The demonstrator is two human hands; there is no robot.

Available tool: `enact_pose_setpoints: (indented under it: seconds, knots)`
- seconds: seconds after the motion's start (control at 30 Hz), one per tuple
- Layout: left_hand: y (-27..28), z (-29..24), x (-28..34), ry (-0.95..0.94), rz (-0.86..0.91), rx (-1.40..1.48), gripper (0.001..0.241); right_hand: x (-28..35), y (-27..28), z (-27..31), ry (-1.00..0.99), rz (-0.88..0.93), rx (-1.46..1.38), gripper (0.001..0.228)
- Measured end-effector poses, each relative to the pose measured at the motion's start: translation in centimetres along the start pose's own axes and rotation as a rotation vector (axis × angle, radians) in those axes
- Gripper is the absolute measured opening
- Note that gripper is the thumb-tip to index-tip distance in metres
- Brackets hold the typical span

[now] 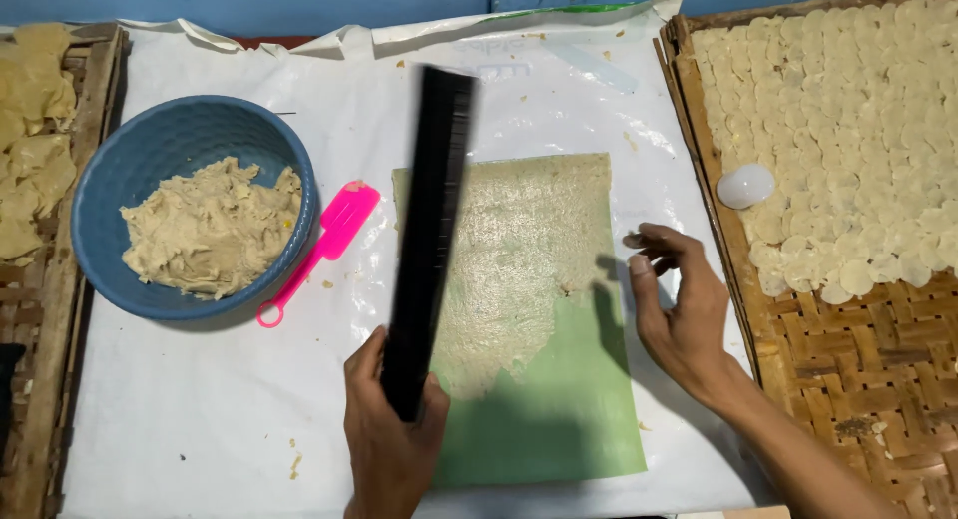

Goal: Flatten dough using a rolling pin on a flat surface to prepare thin crackers or snacks.

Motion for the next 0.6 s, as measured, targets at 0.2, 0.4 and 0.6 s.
enact_pose_setpoints:
  seconds: [0.2,0.4,0.6]
  knots:
    - [-2.5,-2.0,-5.1,-0.56,0.294,-0.215,0.065,-1.2,1.9,1.1,0.256,-0.149,0.093,0.033]
    - [-3.9,-2.3,-5.9,-0.704,0.411,-0.32,0.065,-3.1,-0.4,0.1,0.213,0.121,0.336,0.042]
    - [-4.4,-2.4,-7.3,-0.667,0.431,-0.359,0.063,-2.7,-3.7,-3.7,0.15,0.239,0.554,0.063]
Point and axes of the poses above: each hand's wrist, its own x-axis away from the middle knuckle, its own y-axis out of the back of the hand, z = x × y, the point moved 5 cm from there along -x, towards the middle knuckle, and after that the axes turned 14 degrees about -y, right-handed, at the moved point
